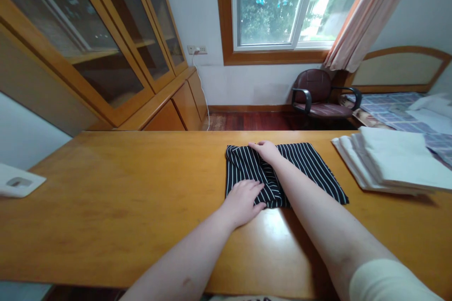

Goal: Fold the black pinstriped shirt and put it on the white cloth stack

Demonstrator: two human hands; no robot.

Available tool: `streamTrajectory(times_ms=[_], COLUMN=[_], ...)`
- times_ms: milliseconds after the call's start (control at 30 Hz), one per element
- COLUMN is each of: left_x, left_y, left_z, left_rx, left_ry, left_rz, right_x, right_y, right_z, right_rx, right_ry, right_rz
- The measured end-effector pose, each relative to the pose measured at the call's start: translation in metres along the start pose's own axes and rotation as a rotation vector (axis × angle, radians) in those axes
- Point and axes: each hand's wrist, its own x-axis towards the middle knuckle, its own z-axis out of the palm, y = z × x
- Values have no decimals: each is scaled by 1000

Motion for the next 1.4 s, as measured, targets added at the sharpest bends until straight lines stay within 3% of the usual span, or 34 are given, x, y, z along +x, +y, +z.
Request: streamTrajectory(times_ms=[100, 333, 500, 633, 767, 900, 1167, 1400], left_x=[0, 1, 1, 1, 1, 1, 4, 1], left_y=[-1, -2, 0, 0, 2, 4, 0, 3], left_z=[1, 2, 1, -4, -9, -7, -3, -8], left_rx=[-6, -12, -16, -64, -114, -96, -93, -115], left_ry=[7, 2, -19, -14, 5, 17, -5, -32], left_rz=[-2, 26, 48, 53, 44, 36, 50, 48], right_x=[1, 5, 4, 1, -2, -1, 5, -1], right_y=[5, 38, 52, 49, 43, 43, 51, 49], right_z=[1, -4, 5, 6, 2, 3, 6, -3], right_rx=[10, 374, 454, 433, 321, 152, 360, 245], right_ry=[25, 183, 121, 69, 158, 163, 85, -17], right_rz=[4, -31, -88, -107, -54, -51, -107, -215])
